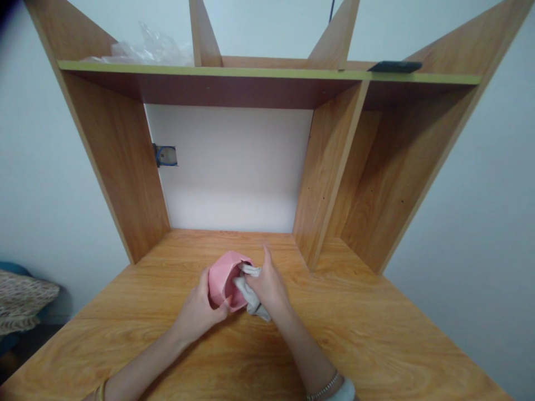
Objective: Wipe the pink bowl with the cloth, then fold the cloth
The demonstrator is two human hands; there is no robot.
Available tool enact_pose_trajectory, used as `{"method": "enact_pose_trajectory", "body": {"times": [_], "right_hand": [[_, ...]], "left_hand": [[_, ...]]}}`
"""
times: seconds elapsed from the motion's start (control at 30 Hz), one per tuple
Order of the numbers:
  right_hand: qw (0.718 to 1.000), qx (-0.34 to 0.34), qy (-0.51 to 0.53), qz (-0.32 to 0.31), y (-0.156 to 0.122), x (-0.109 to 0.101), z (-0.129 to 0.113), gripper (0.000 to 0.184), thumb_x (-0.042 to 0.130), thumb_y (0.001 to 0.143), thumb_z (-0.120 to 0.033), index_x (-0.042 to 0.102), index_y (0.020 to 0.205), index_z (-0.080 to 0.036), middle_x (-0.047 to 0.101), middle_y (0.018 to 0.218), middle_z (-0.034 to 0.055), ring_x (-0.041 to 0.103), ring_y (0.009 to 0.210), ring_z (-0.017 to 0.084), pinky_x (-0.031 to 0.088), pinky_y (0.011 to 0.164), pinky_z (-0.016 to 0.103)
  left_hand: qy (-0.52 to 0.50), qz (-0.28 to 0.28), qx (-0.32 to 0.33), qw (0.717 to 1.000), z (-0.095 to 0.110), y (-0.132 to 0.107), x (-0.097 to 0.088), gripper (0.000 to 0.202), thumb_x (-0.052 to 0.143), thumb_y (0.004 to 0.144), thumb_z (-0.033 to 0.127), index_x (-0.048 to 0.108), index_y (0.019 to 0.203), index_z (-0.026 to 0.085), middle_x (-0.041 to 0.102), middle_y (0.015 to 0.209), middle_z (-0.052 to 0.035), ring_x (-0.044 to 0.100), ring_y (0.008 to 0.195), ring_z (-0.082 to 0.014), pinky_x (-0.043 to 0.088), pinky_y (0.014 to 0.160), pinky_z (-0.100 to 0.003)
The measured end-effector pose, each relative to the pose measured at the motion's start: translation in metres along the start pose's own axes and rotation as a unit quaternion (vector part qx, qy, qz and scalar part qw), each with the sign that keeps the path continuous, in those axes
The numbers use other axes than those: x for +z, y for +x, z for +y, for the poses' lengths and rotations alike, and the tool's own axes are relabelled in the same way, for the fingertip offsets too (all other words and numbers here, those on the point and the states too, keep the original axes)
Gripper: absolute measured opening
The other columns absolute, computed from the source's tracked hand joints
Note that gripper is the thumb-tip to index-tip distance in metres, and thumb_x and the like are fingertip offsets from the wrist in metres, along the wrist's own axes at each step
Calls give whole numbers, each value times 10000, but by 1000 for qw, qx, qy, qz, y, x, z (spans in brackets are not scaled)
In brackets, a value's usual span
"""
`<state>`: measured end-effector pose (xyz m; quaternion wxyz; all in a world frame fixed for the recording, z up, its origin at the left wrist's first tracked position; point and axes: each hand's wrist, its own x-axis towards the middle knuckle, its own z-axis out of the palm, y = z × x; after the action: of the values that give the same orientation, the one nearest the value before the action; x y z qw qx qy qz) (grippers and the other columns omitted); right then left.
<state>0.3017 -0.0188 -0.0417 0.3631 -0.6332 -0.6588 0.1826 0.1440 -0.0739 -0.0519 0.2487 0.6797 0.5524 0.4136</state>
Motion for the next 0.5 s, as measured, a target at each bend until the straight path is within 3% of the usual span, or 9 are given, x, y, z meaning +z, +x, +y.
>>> {"method": "enact_pose_trajectory", "body": {"times": [0.1,0.27,0.4,0.5], "right_hand": [[996,-15,-83,-3,-3,-10,-5,785,586,669,-346,220,1344,-182,638,740,65,596,664,210,345,519,236],[992,-54,-109,-30,-7,-13,-5,751,566,668,-261,232,1340,-238,632,695,25,588,654,205,337,534,238],[997,-39,47,-53,-6,-4,3,686,516,658,-178,286,1304,-177,640,790,39,577,635,163,397,543,232],[985,10,165,-38,-5,8,8,636,469,660,-145,304,1274,-121,636,844,60,587,650,155,445,560,242]], "left_hand": [[14,-2,36,999,2,0,-2,751,555,670,269,156,1297,169,596,986,-69,580,868,-219,447,742,-323],[36,-36,74,996,1,2,-13,776,580,653,274,190,1315,166,573,1053,-88,550,945,-237,421,825,-354],[-22,-20,87,996,-2,6,-15,791,573,693,307,149,1344,155,557,1062,-87,553,927,-208,418,836,-327],[-112,-1,42,993,-7,9,-10,758,486,790,366,33,1358,150,590,823,-27,573,656,-138,475,644,-267]]}}
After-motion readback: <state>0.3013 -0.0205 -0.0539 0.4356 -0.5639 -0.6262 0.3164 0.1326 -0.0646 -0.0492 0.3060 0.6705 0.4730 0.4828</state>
